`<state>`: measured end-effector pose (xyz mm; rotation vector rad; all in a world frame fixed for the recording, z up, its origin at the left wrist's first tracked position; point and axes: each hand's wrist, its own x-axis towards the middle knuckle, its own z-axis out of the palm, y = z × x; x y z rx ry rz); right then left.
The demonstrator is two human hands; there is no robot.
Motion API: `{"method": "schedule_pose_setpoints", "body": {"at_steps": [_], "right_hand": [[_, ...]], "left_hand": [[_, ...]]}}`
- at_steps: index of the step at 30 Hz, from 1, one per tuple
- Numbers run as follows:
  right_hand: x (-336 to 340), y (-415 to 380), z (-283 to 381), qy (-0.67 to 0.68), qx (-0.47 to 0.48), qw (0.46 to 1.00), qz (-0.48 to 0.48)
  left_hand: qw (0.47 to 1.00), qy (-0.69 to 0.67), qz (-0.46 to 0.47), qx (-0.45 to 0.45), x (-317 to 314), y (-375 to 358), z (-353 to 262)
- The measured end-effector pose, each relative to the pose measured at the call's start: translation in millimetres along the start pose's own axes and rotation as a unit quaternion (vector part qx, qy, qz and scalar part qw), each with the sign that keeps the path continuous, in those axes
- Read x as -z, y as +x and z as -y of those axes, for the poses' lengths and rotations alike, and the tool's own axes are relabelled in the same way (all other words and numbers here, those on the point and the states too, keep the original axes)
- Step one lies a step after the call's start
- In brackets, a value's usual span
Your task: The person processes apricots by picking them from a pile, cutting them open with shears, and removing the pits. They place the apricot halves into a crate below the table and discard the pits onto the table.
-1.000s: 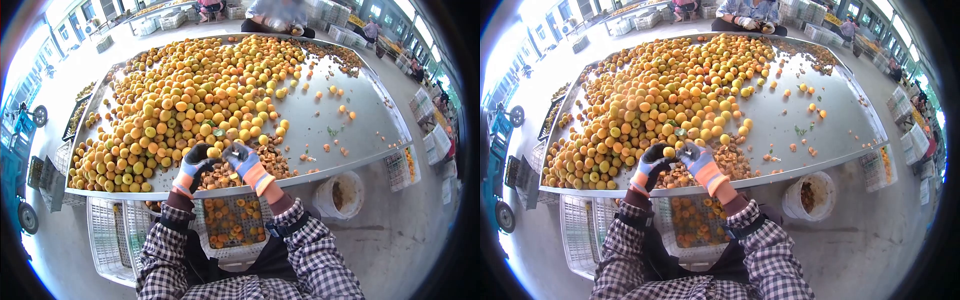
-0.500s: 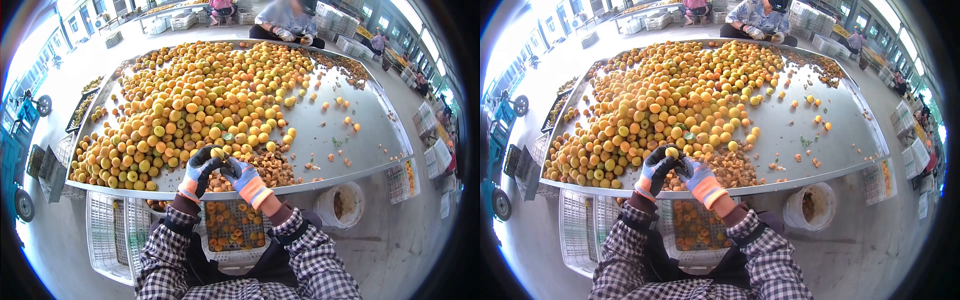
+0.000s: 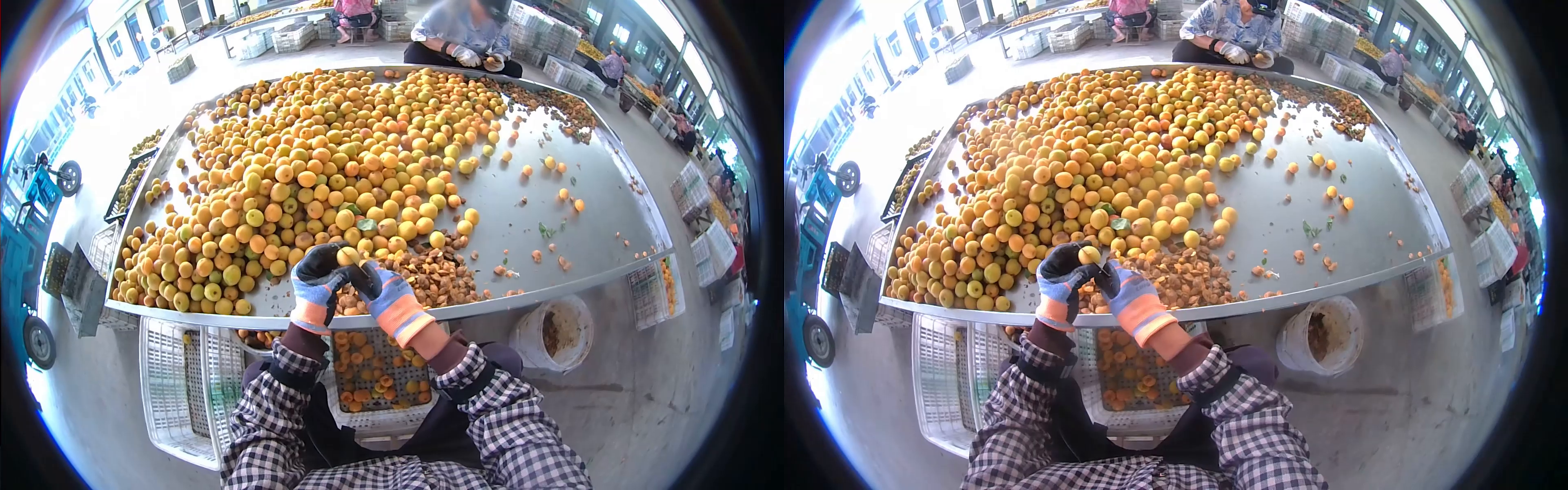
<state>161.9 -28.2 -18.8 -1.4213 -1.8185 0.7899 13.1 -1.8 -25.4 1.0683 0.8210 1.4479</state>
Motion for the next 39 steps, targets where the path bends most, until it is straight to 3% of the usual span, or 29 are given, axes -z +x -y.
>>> {"method": "schedule_pose_setpoints", "body": {"at_steps": [5, 10, 16, 18, 23, 25, 32, 33, 35, 37, 39], "right_hand": [[0, 2, -4, 0.019, -0.002, 1.000, 0.010], [-2, 7, -7, 0.004, 0.023, 1.000, -0.002], [-1, 10, -4, -0.017, -0.026, 0.999, 0.007], [2, 9, 0, -0.013, -0.006, 1.000, -0.014], [-4, 14, -6, -0.035, -0.012, 0.999, -0.026], [-4, 15, -7, -0.041, -0.029, 0.999, -0.016], [5, 13, -7, -0.030, 0.005, 0.998, -0.048], [6, 13, -6, -0.036, 0.004, 0.998, -0.046], [-2, 16, -12, -0.039, 0.034, 0.998, -0.046], [-5, 15, -17, -0.044, 0.065, 0.996, -0.046], [6, 10, 0, 0.069, 0.081, 0.993, -0.045]], "left_hand": [[0.999, -0.046, -0.021, 0.021, -8, -6, -3], [0.998, -0.048, 0.022, 0.040, -12, -10, -1], [0.997, -0.041, -0.013, 0.062, -26, -9, -3], [0.992, -0.069, 0.012, 0.109, -27, -9, -1], [0.991, -0.063, 0.045, 0.106, -29, -7, -12], [0.975, 0.161, 0.044, -0.143, -19, 1, 4], [0.999, 0.041, 0.017, 0.010, -21, -2, 5], [0.999, 0.041, 0.017, 0.009, -19, 0, 7], [0.979, 0.182, -0.012, -0.092, -16, 2, 10], [0.989, 0.128, -0.005, -0.077, -15, 1, 8], [0.995, 0.073, 0.001, -0.063, -14, 0, 3]]}}
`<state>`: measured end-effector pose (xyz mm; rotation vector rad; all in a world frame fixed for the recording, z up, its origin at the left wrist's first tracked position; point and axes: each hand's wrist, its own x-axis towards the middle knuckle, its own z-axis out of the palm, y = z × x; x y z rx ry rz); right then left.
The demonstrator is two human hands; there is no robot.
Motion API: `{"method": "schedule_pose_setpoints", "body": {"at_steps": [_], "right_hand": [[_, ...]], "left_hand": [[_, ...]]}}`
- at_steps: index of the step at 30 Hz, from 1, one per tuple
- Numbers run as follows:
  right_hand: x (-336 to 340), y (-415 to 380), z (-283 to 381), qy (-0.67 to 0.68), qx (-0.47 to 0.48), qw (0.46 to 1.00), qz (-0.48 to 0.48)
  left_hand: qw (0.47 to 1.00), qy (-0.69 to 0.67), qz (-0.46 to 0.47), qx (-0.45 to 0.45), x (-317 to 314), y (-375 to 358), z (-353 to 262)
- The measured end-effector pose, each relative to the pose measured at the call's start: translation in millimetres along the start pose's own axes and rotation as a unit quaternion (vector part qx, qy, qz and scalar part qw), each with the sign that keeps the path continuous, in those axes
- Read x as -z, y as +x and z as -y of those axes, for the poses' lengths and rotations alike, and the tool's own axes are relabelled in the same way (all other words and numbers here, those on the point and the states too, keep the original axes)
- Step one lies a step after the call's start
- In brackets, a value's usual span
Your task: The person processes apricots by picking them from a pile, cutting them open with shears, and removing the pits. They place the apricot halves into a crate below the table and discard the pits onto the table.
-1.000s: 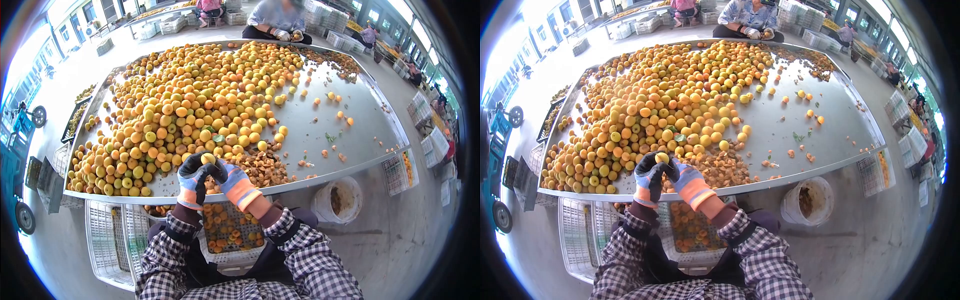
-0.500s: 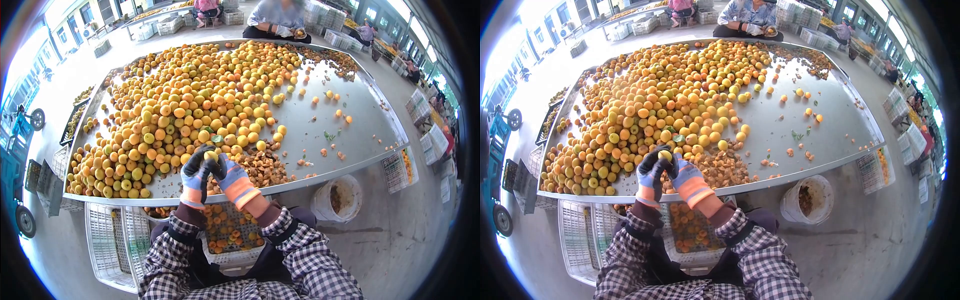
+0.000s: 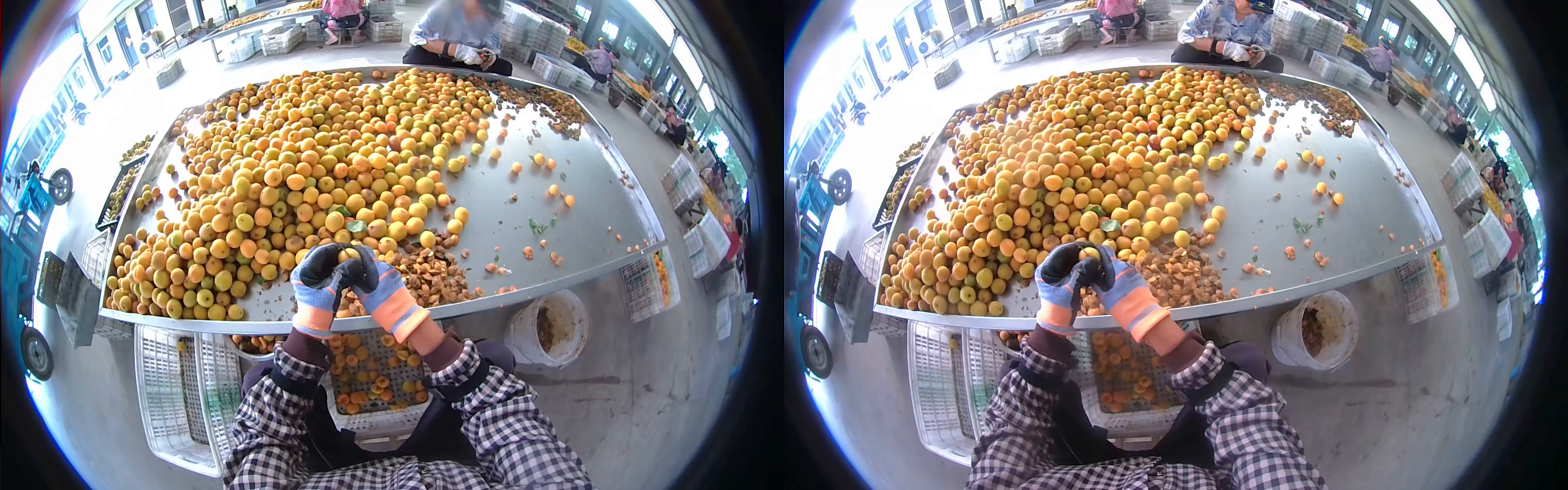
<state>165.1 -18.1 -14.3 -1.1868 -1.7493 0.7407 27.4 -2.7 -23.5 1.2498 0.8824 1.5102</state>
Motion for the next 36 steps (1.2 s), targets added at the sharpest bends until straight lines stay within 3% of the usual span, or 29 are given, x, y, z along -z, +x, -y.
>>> {"method": "schedule_pose_setpoints", "body": {"at_steps": [5, 10, 12, 16, 18, 19, 20, 21, 22, 23, 25, 26, 27, 29, 30, 31, 33, 35, 36], "right_hand": [[0, 1, 4, 0.079, 0.020, 0.997, -0.005], [-3, 3, -7, 0.167, 0.020, 0.986, -0.012], [0, 3, -12, 0.389, -0.145, 0.909, 0.039], [3, 4, -17, 0.343, -0.149, 0.926, 0.056], [3, 3, -20, 0.343, -0.145, 0.928, 0.009], [4, 6, -22, 0.289, -0.100, 0.952, -0.013], [13, 4, -15, 0.330, -0.153, 0.931, -0.002], [26, 0, -4, 0.370, -0.206, 0.906, 0.010], [35, -2, -1, 0.326, -0.144, 0.932, 0.069], [48, -3, 11, 0.271, -0.164, 0.932, 0.178], [74, -5, 40, 0.088, -0.112, 0.915, 0.377], [75, -9, 33, 0.141, -0.039, 0.919, 0.365], [79, -9, 27, 0.140, -0.041, 0.919, 0.367], [87, -3, 23, 0.191, -0.158, 0.927, 0.280], [85, -3, 27, 0.232, -0.156, 0.947, 0.160], [76, 2, 14, 0.271, -0.069, 0.959, 0.043], [66, 9, 7, 0.361, -0.032, 0.926, -0.105], [60, 10, 18, 0.480, -0.029, 0.866, -0.136], [55, 12, 22, 0.476, -0.009, 0.863, -0.167]], "left_hand": [[0.998, -0.052, 0.012, 0.019, 0, -4, -8], [0.999, -0.004, 0.029, 0.016, 2, -6, -15], [0.999, 0.015, 0.039, 0.019, 2, -7, -19], [0.996, -0.044, 0.059, 0.046, 2, -8, -23], [0.995, -0.055, 0.051, 0.071, 4, -6, -25], [0.986, -0.132, 0.027, 0.101, 7, -5, -23], [0.969, -0.209, 0.003, 0.130, 9, -4, -22], [0.968, -0.198, -0.021, 0.153, 11, -3, -28], [0.967, -0.192, -0.021, 0.166, 10, -3, -34], [0.966, -0.186, -0.020, 0.179, 11, -4, -38], [0.974, -0.134, 0.028, 0.179, 18, -4, -34], [0.967, -0.145, 0.034, 0.209, 18, -4, -33], [0.966, -0.147, 0.032, 0.211, 17, -5, -32], [0.962, -0.151, 0.050, 0.223, 14, -3, -28], [0.964, -0.145, 0.057, 0.215, 11, -4, -22], [0.963, -0.148, 0.062, 0.218, 7, -5, -21], [0.965, -0.103, 0.110, 0.214, -2, -11, -19], [0.961, -0.098, 0.121, 0.228, -13, -17, -18], [0.960, -0.084, 0.137, 0.229, -14, -19, -16]]}}
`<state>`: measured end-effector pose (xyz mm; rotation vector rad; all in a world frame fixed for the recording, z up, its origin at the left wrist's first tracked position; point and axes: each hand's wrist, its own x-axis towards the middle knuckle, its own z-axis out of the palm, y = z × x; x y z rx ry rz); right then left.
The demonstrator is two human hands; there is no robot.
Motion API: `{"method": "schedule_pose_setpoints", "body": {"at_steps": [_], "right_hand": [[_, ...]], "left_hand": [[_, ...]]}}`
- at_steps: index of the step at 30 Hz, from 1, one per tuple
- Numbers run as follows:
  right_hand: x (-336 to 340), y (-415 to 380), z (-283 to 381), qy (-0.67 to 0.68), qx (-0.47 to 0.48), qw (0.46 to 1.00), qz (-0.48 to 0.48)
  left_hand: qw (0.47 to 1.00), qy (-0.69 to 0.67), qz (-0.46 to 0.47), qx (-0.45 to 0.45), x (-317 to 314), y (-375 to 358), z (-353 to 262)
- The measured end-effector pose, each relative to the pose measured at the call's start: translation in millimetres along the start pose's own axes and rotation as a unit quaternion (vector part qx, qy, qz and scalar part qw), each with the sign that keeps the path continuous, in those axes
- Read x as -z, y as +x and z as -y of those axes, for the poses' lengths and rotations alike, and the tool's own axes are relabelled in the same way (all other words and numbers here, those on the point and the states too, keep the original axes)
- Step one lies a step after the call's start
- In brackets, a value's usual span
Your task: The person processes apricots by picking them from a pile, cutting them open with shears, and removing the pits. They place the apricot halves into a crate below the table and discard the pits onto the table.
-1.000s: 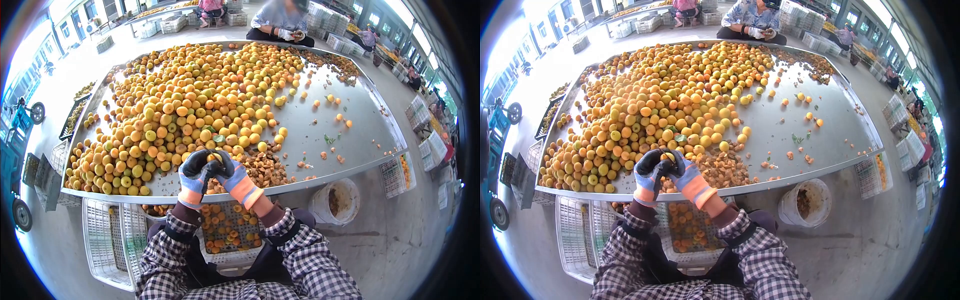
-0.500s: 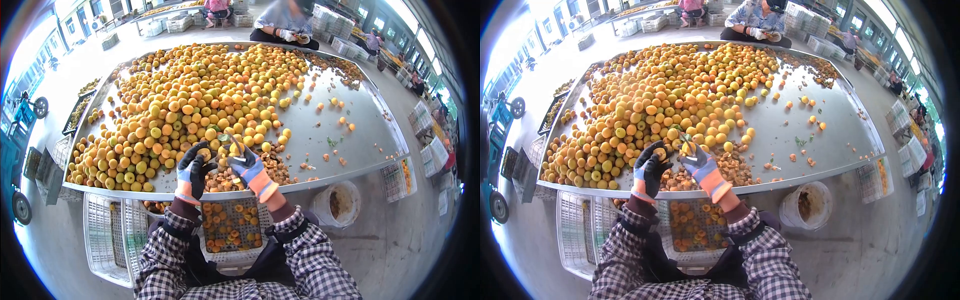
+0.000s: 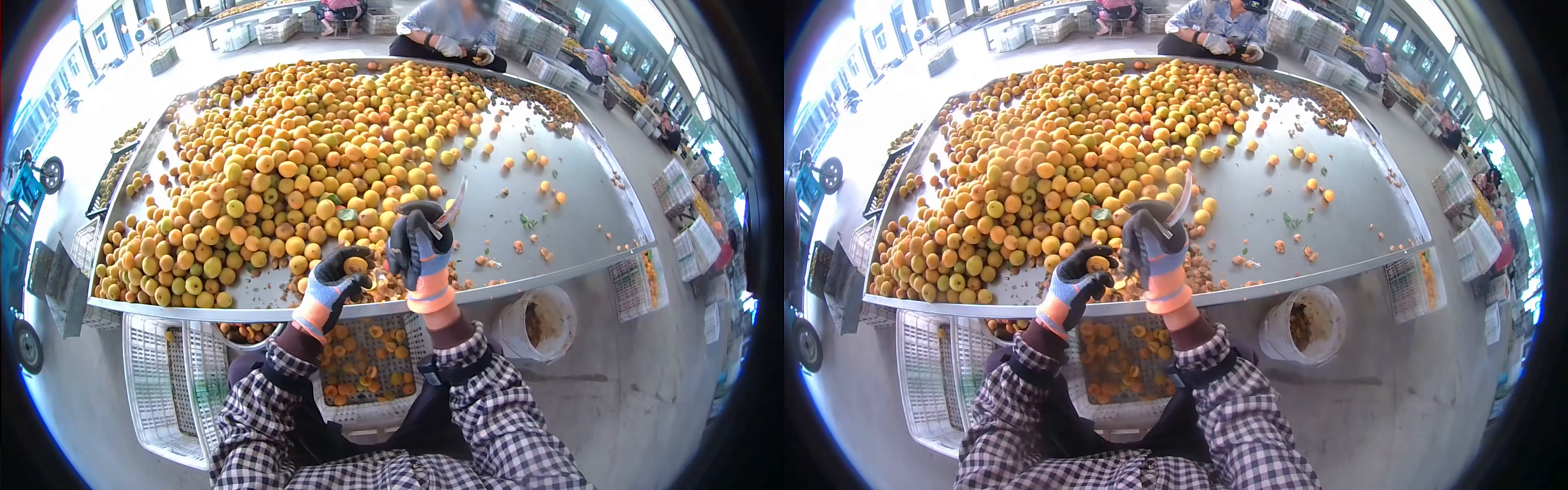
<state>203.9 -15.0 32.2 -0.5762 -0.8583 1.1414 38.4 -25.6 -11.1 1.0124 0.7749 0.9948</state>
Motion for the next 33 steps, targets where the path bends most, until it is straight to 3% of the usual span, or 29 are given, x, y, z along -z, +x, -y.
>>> {"method": "schedule_pose_setpoints", "body": {"at_steps": [2, 11, 13, 16, 21, 23, 24, 26, 29, 30, 31, 33], "right_hand": [[-3, -2, -4, 0.002, 0.031, 0.999, -0.021], [-9, -6, -12, -0.057, 0.141, 0.987, 0.049], [-8, -7, -19, 0.019, 0.110, 0.993, 0.036], [-9, -6, -20, 0.022, 0.083, 0.996, -0.018], [-2, 7, -36, -0.038, 0.086, 0.992, -0.085], [-12, 4, -22, 0.053, 0.001, 0.991, -0.120], [-9, 5, -22, 0.052, 0.001, 0.991, -0.122], [-1, 8, -27, 0.157, -0.078, 0.958, -0.227], [21, 5, -53, 0.135, -0.079, 0.970, -0.188], [48, 4, -73, 0.260, -0.088, 0.959, -0.065], [43, 4, -68, 0.260, -0.088, 0.959, -0.065], [22, 8, -53, 0.129, -0.155, 0.940, -0.275]], "left_hand": [[1.000, 0.017, 0.012, 0.007, -2, -1, 4], [0.999, -0.004, 0.033, 0.020, -7, 0, 13], [0.989, 0.096, -0.002, -0.110, -9, 5, 29], [0.979, 0.170, -0.019, -0.111, -11, 7, 23], [0.971, 0.185, -0.031, -0.150, -6, 14, 39], [0.969, 0.189, -0.028, -0.158, -8, 13, 34], [0.962, 0.216, -0.033, -0.161, -10, 12, 29], [0.955, 0.243, -0.039, -0.163, -13, 11, 23], [0.926, 0.298, -0.041, -0.228, -13, 13, 21], [0.918, 0.324, -0.035, -0.225, -10, 14, 22], [0.910, 0.350, -0.029, -0.221, -9, 14, 22], [0.916, 0.343, -0.019, -0.207, -9, 12, 16]]}}
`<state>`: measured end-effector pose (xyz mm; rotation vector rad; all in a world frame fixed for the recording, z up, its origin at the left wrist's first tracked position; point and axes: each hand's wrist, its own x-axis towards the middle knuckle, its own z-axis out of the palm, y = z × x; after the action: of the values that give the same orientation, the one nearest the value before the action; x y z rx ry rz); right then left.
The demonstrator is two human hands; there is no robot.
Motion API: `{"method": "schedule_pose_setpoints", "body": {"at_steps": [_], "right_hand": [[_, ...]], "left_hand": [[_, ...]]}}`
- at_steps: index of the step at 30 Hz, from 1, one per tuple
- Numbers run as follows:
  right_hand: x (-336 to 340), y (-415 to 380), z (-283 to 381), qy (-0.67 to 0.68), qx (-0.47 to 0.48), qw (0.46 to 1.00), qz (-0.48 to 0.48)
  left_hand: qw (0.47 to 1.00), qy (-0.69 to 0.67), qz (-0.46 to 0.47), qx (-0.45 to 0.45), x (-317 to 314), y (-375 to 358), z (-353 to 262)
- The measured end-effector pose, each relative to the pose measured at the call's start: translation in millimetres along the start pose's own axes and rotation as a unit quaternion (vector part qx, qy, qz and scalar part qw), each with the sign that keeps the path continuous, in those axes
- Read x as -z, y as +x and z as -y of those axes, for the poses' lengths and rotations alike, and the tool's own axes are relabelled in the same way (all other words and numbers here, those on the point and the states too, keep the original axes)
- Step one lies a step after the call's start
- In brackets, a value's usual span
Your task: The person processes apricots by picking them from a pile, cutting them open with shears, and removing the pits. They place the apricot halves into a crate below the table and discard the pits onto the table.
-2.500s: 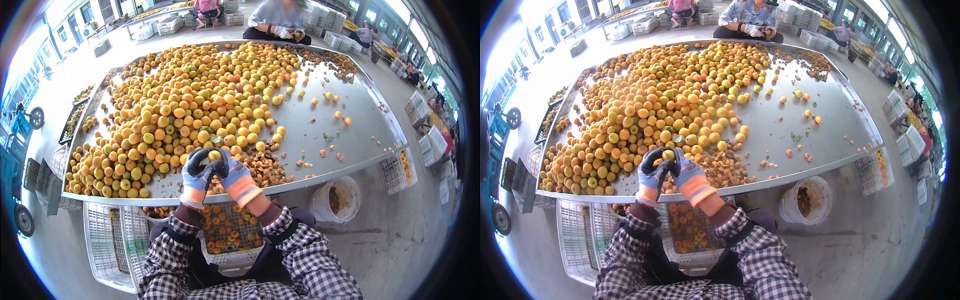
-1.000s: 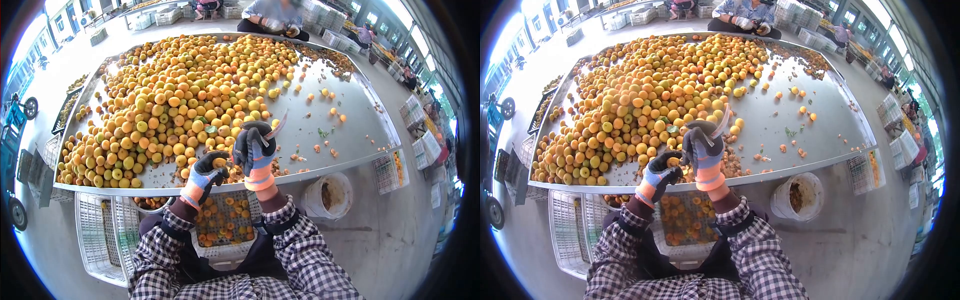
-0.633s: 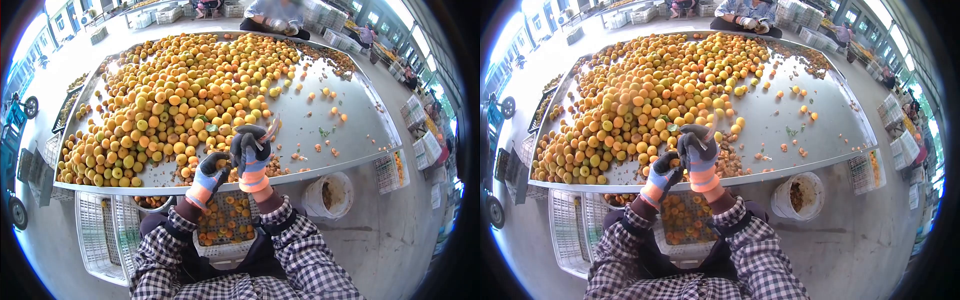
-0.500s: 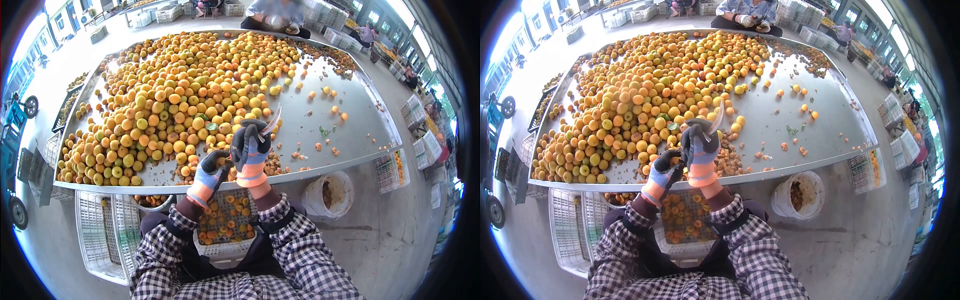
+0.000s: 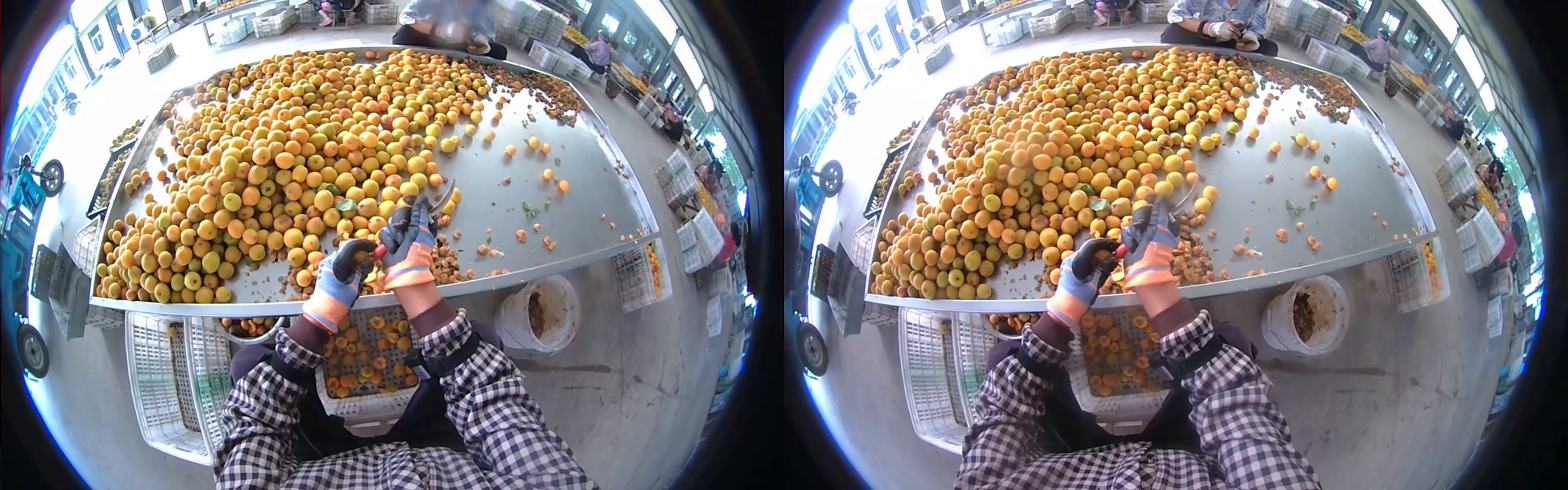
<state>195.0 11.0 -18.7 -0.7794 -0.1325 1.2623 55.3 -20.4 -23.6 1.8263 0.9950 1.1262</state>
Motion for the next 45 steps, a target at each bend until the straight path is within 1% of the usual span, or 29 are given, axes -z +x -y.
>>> {"method": "schedule_pose_setpoints", "body": {"at_steps": [1, 2, 4, 8, 10, 14, 16, 17, 18, 19, 20, 21, 22, 24, 26, 27, 28, 30, 31, 32, 34, 35, 36, 38, 40, 41, 42, 44, 45], "right_hand": [[13, 7, -5, 0.032, 0.022, 0.995, 0.090], [10, 7, -3, 0.032, 0.023, 0.995, 0.090], [-1, 5, 5, 0.088, -0.033, 0.996, -0.003], [11, 14, 2, 0.143, -0.055, 0.986, 0.067], [13, 18, -1, 0.281, -0.135, 0.947, 0.080], [2, 14, 8, 0.249, -0.118, 0.961, 0.025], [-4, 11, 10, 0.173, -0.019, 0.984, 0.045], [-2, 14, 12, 0.149, -0.005, 0.987, 0.057], [0, 15, 14, 0.149, -0.007, 0.987, 0.056], [-7, 8, 23, 0.125, 0.023, 0.991, 0.037], [-11, 4, 31, 0.100, 0.054, 0.993, 0.018], [-11, 3, 35, 0.087, 0.080, 0.993, 0.030], [-10, 1, 40, 0.087, 0.079, 0.993, 0.030], [-7, -3, 50, 0.028, 0.077, 0.992, 0.091], [-1, 4, 50, 0.043, 0.075, 0.993, 0.085], [-7, -8, 56, 0.004, 0.072, 0.993, 0.092], [-10, -15, 60, -0.035, 0.070, 0.992, 0.099], [-10, -17, 62, -0.055, 0.060, 0.992, 0.096], [-10, -20, 62, -0.074, 0.061, 0.990, 0.104], [-9, -21, 62, -0.094, 0.062, 0.988, 0.111], [-9, -17, 60, -0.074, 0.053, 0.989, 0.118], [-10, -16, 60, -0.078, 0.027, 0.990, 0.111], [-9, -15, 58, -0.082, 0.000, 0.992, 0.101], [-8, -9, 49, -0.066, -0.012, 0.996, 0.064], [-1, 0, 43, -0.089, 0.021, 0.989, 0.117], [-5, -5, 45, -0.097, 0.009, 0.990, 0.100], [-4, -4, 45, -0.103, 0.010, 0.987, 0.121], [-4, -7, 48, -0.117, -0.002, 0.987, 0.108], [-4, -8, 49, -0.119, -0.001, 0.987, 0.105]], "left_hand": [[1.000, -0.012, 0.014, 0.010, 1, 1, -2], [1.000, -0.012, 0.014, 0.010, 1, 2, -2], [0.999, -0.009, -0.004, -0.035, 0, 2, 0], [1.000, -0.014, 0.021, -0.005, 1, 0, -2], [0.998, -0.021, 0.007, -0.053, -6, -2, 4], [0.996, -0.090, 0.017, -0.001, -7, -4, 3], [0.999, 0.038, 0.020, -0.016, -5, -2, 19], [0.996, 0.065, -0.015, -0.054, -11, 1, 35], [0.996, 0.066, -0.015, -0.052, -10, -3, 50], [0.992, -0.071, -0.027, 0.098, -5, 1, 38], [0.947, -0.207, -0.038, 0.243, 1, 7, 24], [0.930, -0.242, -0.034, 0.276, 11, 10, 9], [0.940, -0.226, -0.031, 0.252, 17, 10, 12], [0.956, -0.203, 0.000, 0.211, 26, 5, 3], [0.949, -0.201, 0.082, 0.230, 33, -3, -3], [0.944, -0.207, 0.155, 0.203, 36, -5, -7], [0.945, -0.191, 0.205, 0.172, 35, -10, -16], [0.968, -0.095, 0.215, 0.084, 32, -21, -27], [0.985, -0.055, 0.161, 0.005, 31, -21, -17], [0.993, -0.028, 0.100, 0.049, 38, -18, -14], [0.995, 0.075, -0.011, 0.065, 53, -8, 14], [0.970, 0.235, -0.042, 0.041, 58, -1, 26], [0.919, 0.389, -0.069, 0.017, 62, 5, 36], [0.842, 0.535, -0.067, 0.016, 60, 16, 56], [0.795, 0.599, 0.012, 0.092, 55, 26, 60], [0.772, 0.623, 0.031, 0.122, 50, 29, 53], [0.747, 0.646, 0.050, 0.150, 44, 32, 47], [0.735, 0.638, 0.071, 0.219, 39, 38, 42], [0.738, 0.634, 0.066, 0.224, 38, 40, 46]]}}
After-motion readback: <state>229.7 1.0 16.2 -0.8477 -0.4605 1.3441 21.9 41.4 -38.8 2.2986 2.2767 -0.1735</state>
